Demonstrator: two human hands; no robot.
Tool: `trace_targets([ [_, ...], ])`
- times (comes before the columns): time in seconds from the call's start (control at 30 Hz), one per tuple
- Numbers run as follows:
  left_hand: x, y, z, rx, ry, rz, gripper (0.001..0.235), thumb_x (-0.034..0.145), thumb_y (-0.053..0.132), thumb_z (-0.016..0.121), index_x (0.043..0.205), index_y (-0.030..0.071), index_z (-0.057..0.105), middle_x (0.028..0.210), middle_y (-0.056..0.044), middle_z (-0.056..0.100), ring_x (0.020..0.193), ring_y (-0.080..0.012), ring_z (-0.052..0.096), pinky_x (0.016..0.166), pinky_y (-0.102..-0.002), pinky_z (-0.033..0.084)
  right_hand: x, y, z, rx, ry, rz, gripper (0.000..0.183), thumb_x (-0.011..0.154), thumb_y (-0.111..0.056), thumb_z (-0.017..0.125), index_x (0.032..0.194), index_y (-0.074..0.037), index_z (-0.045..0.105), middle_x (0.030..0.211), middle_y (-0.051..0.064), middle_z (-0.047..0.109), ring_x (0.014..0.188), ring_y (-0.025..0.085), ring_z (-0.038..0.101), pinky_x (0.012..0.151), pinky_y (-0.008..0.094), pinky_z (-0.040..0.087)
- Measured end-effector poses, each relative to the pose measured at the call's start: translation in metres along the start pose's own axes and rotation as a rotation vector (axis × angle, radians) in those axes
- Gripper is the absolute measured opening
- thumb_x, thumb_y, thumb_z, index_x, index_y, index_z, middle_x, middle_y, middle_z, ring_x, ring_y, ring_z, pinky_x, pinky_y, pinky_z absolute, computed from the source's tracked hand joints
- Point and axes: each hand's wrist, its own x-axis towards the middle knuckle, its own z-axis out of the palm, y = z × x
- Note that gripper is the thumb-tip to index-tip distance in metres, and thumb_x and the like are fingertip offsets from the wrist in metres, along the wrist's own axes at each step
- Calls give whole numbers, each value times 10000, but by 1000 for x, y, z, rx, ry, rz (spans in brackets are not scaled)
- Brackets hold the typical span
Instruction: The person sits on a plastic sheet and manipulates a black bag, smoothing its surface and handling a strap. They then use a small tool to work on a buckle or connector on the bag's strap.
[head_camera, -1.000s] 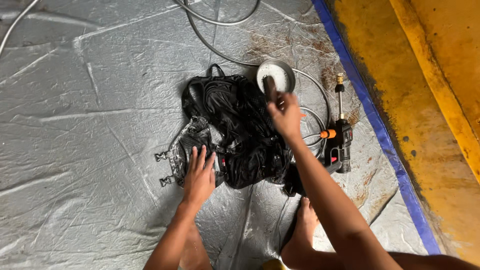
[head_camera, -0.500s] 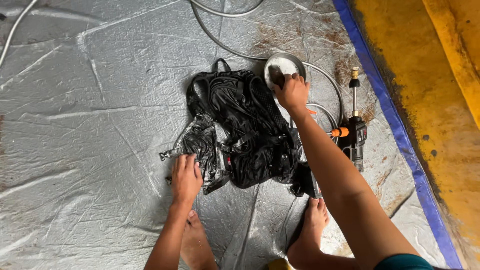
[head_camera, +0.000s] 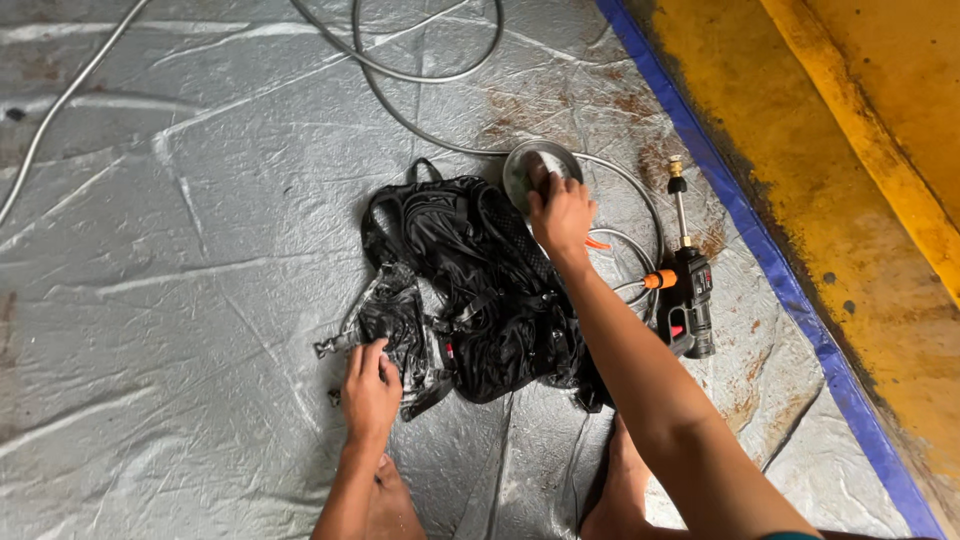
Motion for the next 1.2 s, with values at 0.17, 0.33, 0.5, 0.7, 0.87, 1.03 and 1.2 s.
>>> trace_targets([
  [0.17,7,14,1,-472,67,-501,389,938,-7,689,1315,88,706,1093,-163,703,1002,-389,748,870,-431,631,-71,-48,-20,537,47,-195,627,981,-320,810,1471,32,637,1164,301,692,1130,528,664,958,602,554],
  [0.33,-3,-17,2,-624,8,-720,306,1062,133,696,1364,93,677,1154,-211,792,1125,-353,766,995,-419,593,-150,-105,7,798,-386,-296,646,845,-309,933,1405,-62,725,1130,202,768,1063,429,758,881,485,656],
  [0.5,12,-22,-24,-1188,-130,-827,798,1153,566,474,1776,236,101,1152,-303,745,1010,-344,774,923,-442,643,-197,-157,19,783,-467,-699,443,855,-194,889,1276,-108,783,1193,127,765,1157,410,709,1057,527,550],
  [0.7,8,-94,-32,-124,-97,-273,661,805,403,954,1379,188,705,1377,-83,570,1260,-325,681,1010,-438,585,-252,-178,35,410,-405,-518,979,854,-291,917,1659,-62,410,1256,161,546,1179,414,597,948,529,581],
  [0.87,44,-68,-71,111,-408,132,646,894,297,823,1506,233,627,1542,-61,548,1406,-323,528,1115,-572,444,-278,-172,50,268,-447,-379,1071,867,-401,837,1725,-75,283,1316,214,604,1224,454,634,984,586,566],
  [1.03,22,-66,-59,158,-313,117,530,841,492,818,1278,222,688,1102,-16,659,1118,-255,661,931,-496,536,-274,-154,78,362,-506,-143,804,898,-241,707,1640,-173,404,996,82,803,1051,421,768,967,634,585],
  [1.2,-6,-67,-62,74,-107,-10,649,760,400,846,1368,190,754,1057,-38,639,1020,-280,649,848,-454,566,-261,-135,102,447,-403,-242,219,924,-392,780,1120,-299,814,963,-38,788,1007,245,790,895,417,637],
])
